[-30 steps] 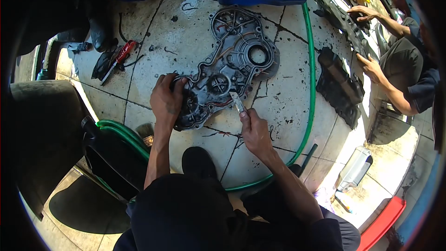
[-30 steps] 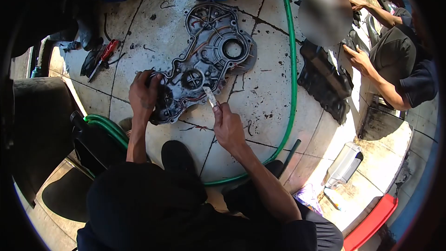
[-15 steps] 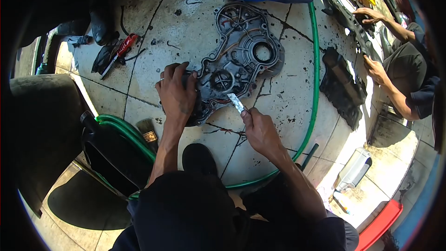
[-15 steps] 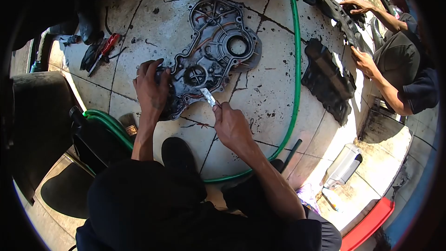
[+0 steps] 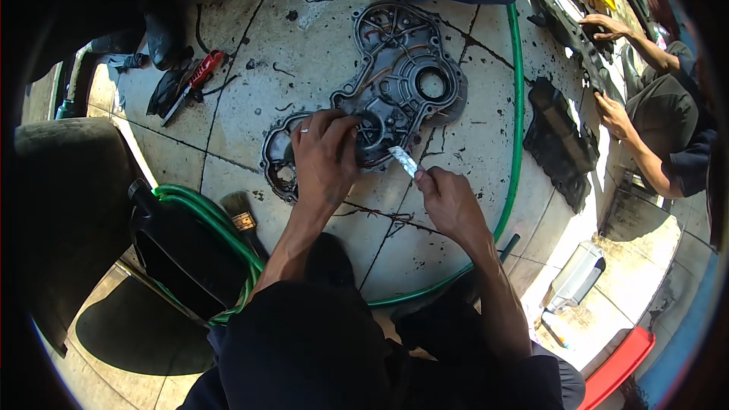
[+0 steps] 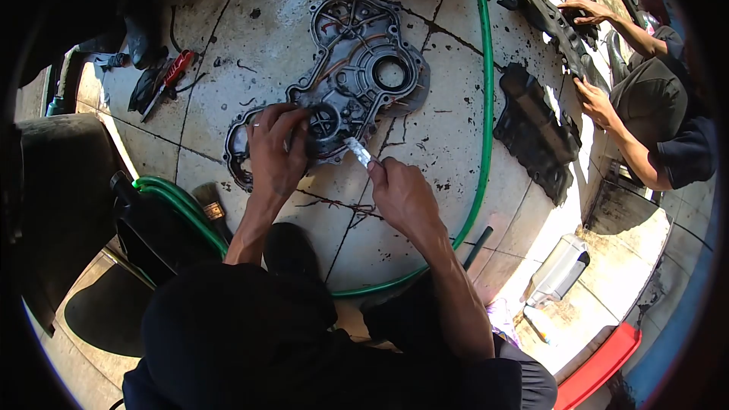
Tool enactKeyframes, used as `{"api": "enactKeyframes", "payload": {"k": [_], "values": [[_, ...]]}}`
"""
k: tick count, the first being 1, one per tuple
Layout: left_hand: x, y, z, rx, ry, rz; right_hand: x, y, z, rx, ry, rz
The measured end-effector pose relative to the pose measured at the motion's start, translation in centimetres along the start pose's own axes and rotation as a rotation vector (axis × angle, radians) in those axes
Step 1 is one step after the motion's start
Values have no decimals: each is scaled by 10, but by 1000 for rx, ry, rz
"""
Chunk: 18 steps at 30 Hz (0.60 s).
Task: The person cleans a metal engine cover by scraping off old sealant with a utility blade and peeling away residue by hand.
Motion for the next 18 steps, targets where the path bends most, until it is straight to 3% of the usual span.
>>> {"api": "enactKeyframes", "payload": {"k": [1, 2, 5, 7, 9, 12, 18], "values": [[-3, 1, -2, -3, 0, -2, -7, -1, 18, -124, 59, -64], [-5, 0, -11, 64, 47, 12, -7, 1, 16, -102, 72, -80], [-9, 2, -29, 163, 128, 17, 10, 10, -21, 223, 21, 92], [-10, 4, -47, 362, 152, 62, -4, 8, -10, 172, -3, 86], [-15, 5, -52, 374, 162, 35, -14, 6, 9, 121, -21, 86], [-19, 7, -65, 387, 88, -9, -33, 17, 13, 346, -99, -168], [-18, 4, -75, 399, 43, -8, -37, 7, 37, 99, -46, -10]]}}
Point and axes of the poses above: each hand's wrist, its own y-axis away from the middle knuckle, its own z-axis out of the back of the hand, x = y × z, the point moved 10 cm from there along -y, towards the middle knuckle, and after that the axes turned 6 degrees about x, right-handed, at the moved point
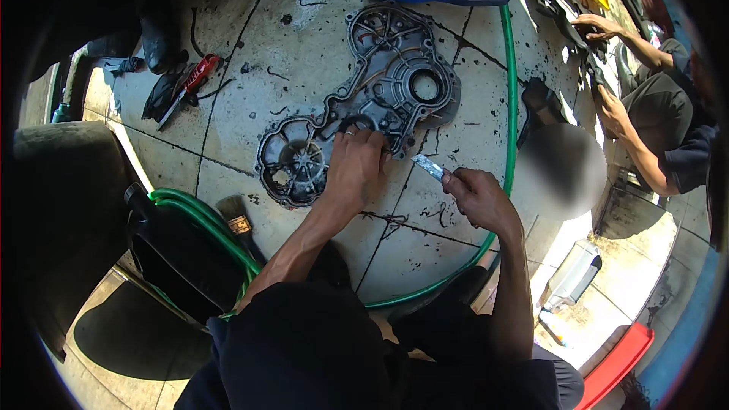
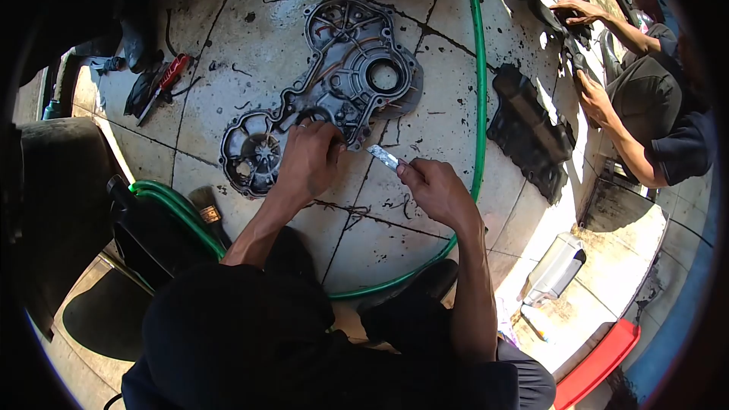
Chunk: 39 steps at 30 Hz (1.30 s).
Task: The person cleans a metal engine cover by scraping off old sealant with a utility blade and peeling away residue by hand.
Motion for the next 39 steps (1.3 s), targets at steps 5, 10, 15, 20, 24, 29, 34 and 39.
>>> {"api": "enactKeyframes", "payload": {"k": [5, 10, 15, 20, 24, 29, 34, 39], "values": [[9, -10, -3, -54, -26, 6, 6, -6, -12, -25, -26, 41], [13, -11, 3, -134, 62, 53, 11, -6, -7, -185, -76, 81], [34, -13, 23, -156, 395, 136, 23, -6, -8, -224, 31, 25], [33, -6, 40, -153, 414, 180, 49, -11, 3, -170, 183, 22], [47, 10, 32, -45, 655, 408, 84, -28, 5, -120, 434, 218], [66, 19, 46, -186, 724, 352, 85, -34, -8, 208, 322, 53], [73, 24, 57, -244, 791, 373, 62, -19, -56, 5, 44, 118], [76, 24, 76, -339, 834, 321, 57, -15, -108, -189, -40, 128]]}}
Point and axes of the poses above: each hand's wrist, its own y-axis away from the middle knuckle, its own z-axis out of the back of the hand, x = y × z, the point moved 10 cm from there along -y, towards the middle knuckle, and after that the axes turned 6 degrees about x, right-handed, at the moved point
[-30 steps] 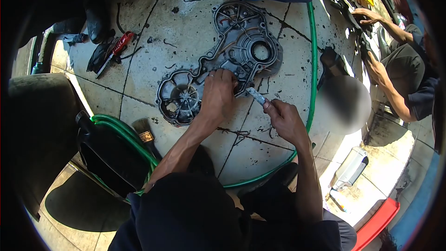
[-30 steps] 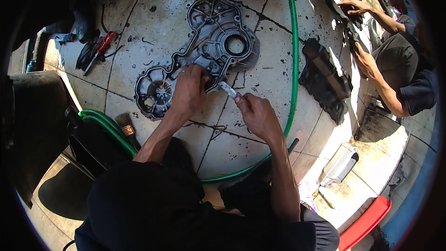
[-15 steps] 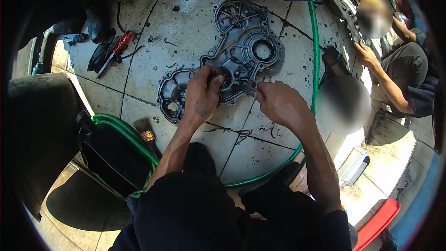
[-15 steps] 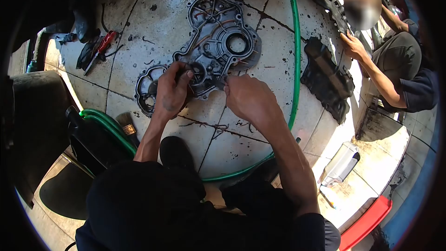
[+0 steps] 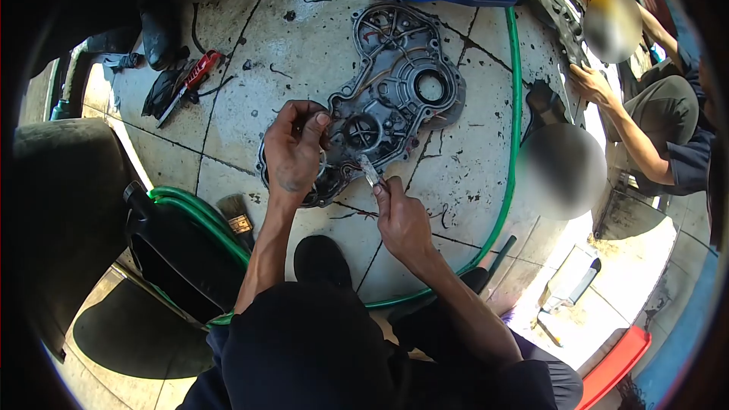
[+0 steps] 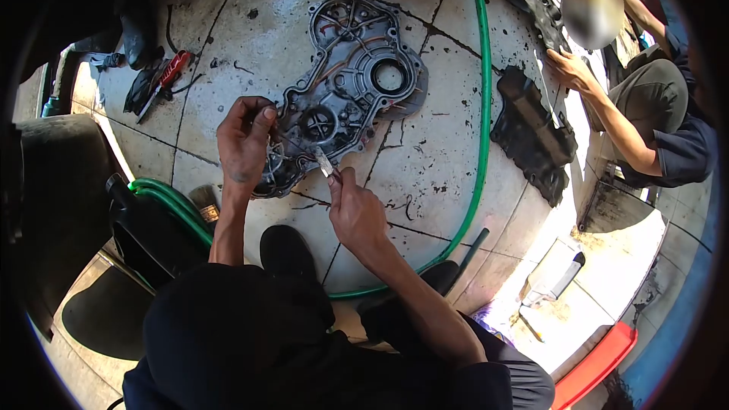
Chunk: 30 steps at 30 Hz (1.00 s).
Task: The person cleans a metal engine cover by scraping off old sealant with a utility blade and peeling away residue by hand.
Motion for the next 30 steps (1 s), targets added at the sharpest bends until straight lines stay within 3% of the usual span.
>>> {"api": "enactKeyframes", "payload": {"k": [7, 12, 14, 17, 19, 22, 30], "values": [[-23, 4, 30, -76, 122, -117, 2, 3, -12, -179, -4, 54], [-31, 4, 66, -175, 15, -208, 0, 3, -13, -153, -3, 37], [-28, 4, 69, -163, 88, -162, 0, 0, -18, -134, -4, 49], [-4, 7, 43, 62, 77, 88, -2, 0, -21, -105, -10, 31], [19, 23, 10, 313, -91, 304, 0, 1, -18, -115, -4, 47], [-13, 40, -21, 342, -678, -158, -2, -1, -18, -117, 11, 35], [-19, 34, -39, 441, -814, -130, -2, -1, -19, -126, 6, 71]]}}
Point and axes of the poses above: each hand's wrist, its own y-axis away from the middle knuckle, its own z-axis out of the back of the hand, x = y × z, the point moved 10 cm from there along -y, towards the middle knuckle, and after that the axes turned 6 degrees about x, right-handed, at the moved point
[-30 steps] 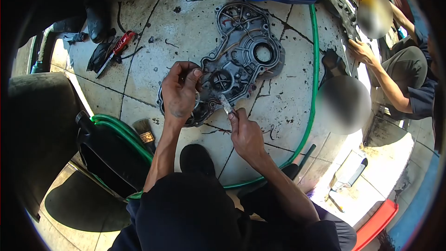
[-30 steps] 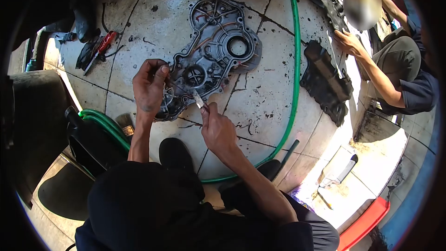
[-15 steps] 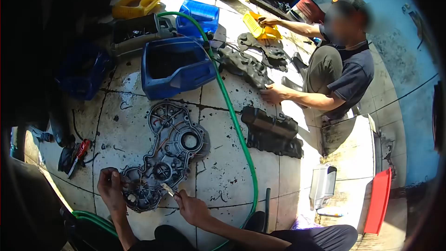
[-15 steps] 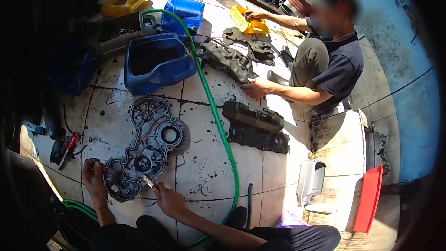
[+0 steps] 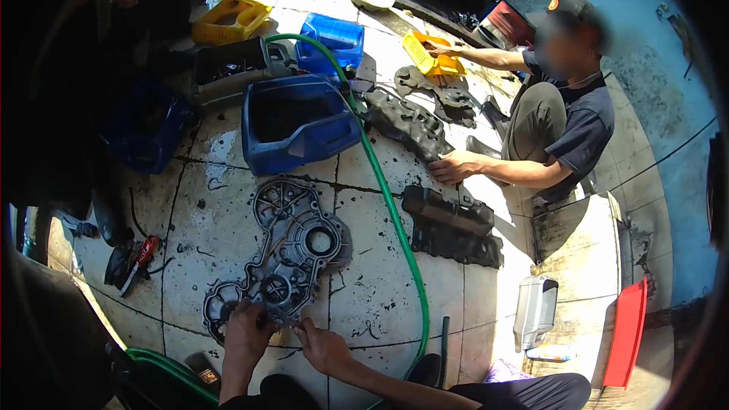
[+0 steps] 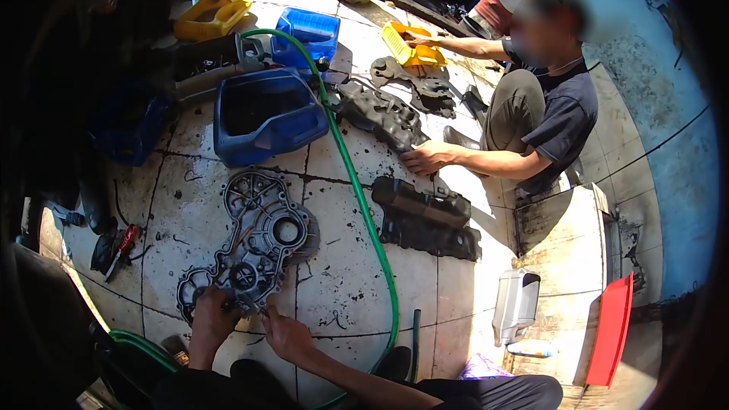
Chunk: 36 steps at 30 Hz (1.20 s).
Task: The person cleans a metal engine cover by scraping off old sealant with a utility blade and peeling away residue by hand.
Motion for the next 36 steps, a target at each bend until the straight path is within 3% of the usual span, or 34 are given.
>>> {"api": "enactKeyframes", "payload": {"k": [14, 17, 23, 25, 29, 31, 34, 36], "values": [[-2, -10, -1, -69, -154, -18, -4, -1, -4, 64, -52, -22], [4, -5, 0, -90, -107, 98, -1, -1, -1, 19, -13, -3], [20, 12, -5, -278, 43, 130, 0, 0, 2, -3, -27, -11], [45, 15, -21, -208, 369, 348, -2, -1, 0, 13, -37, -25], [53, 16, -20, -256, 555, 345, -2, 0, 1, 13, -36, -22], [81, 18, -11, -414, 776, 311, -1, 1, 1, 11, -35, -17], [80, 17, 19, -480, 827, 217, -1, 0, 1, 1, -28, -13], [70, 22, 26, -400, 798, 226, -1, -1, 4, 6, -27, -18]]}}
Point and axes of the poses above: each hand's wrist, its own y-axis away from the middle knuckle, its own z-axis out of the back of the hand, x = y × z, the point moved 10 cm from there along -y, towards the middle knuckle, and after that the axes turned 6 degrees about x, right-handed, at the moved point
